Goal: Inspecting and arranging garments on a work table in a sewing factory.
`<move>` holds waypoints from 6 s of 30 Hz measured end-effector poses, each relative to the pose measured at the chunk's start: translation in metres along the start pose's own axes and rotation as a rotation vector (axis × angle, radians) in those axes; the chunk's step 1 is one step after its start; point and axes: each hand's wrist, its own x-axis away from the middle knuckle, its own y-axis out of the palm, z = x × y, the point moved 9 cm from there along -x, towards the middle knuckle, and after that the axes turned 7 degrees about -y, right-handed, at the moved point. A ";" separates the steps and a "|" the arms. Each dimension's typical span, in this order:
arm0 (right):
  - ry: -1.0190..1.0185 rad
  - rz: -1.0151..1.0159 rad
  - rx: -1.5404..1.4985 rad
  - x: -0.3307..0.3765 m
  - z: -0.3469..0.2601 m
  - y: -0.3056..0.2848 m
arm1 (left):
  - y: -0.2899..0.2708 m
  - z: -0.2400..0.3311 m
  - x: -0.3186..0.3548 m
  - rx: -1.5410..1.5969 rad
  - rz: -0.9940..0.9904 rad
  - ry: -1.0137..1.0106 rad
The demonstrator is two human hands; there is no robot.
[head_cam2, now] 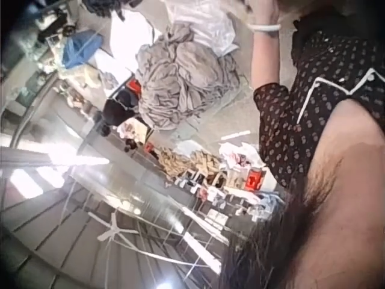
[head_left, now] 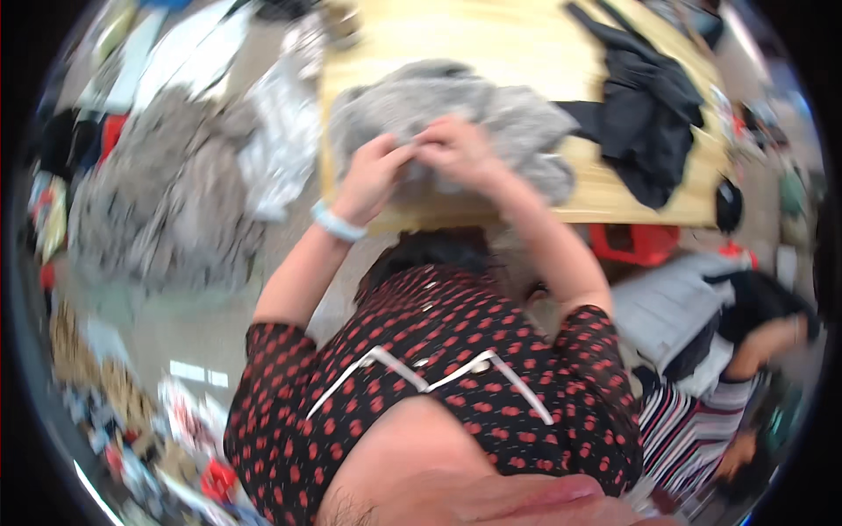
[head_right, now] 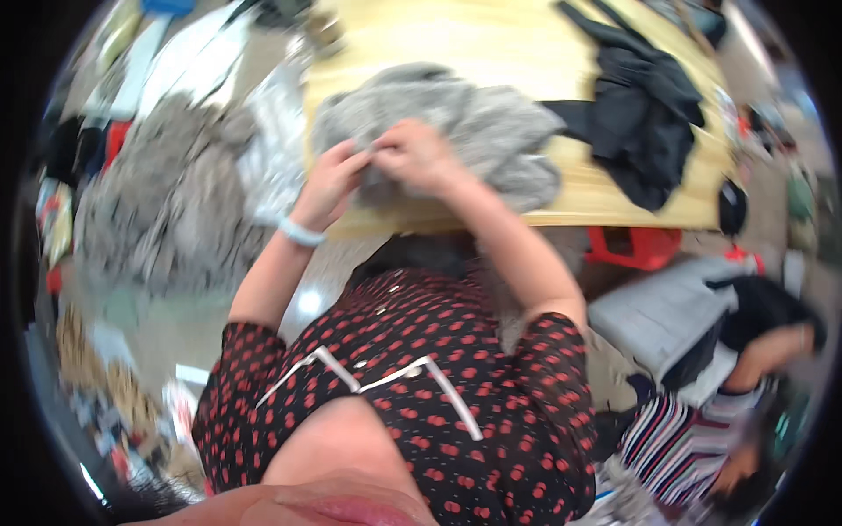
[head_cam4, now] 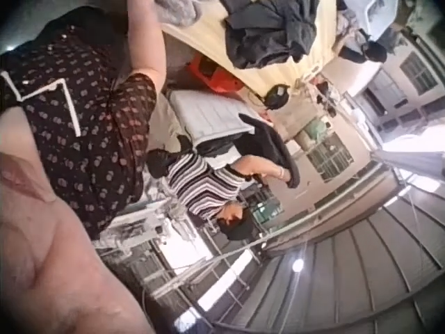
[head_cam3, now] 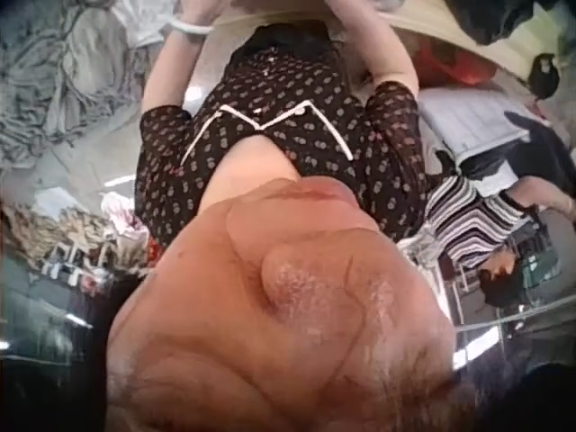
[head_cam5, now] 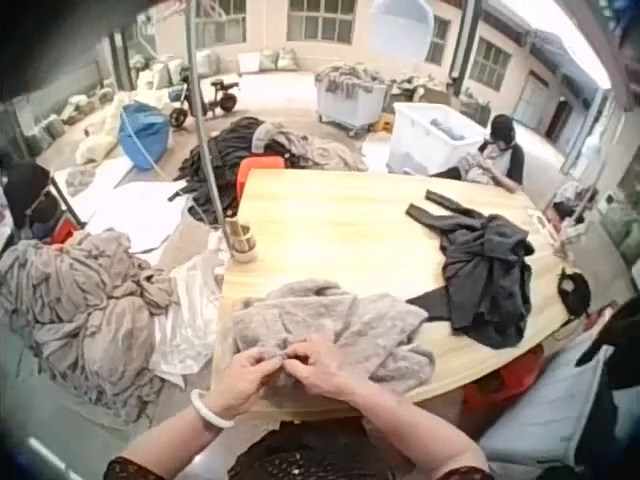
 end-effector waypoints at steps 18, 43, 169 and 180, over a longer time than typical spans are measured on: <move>-0.012 0.109 -0.173 0.021 0.000 0.069 | -0.051 -0.028 0.034 -0.545 0.310 0.135; 0.491 0.094 -0.112 0.057 0.078 0.011 | -0.030 0.007 0.069 0.140 -0.200 -0.220; -0.576 0.229 0.225 0.016 -0.099 0.041 | -0.054 -0.003 0.055 0.095 -0.005 0.082; -0.176 0.353 0.117 0.029 -0.030 0.033 | -0.076 -0.018 0.082 -0.460 0.330 0.291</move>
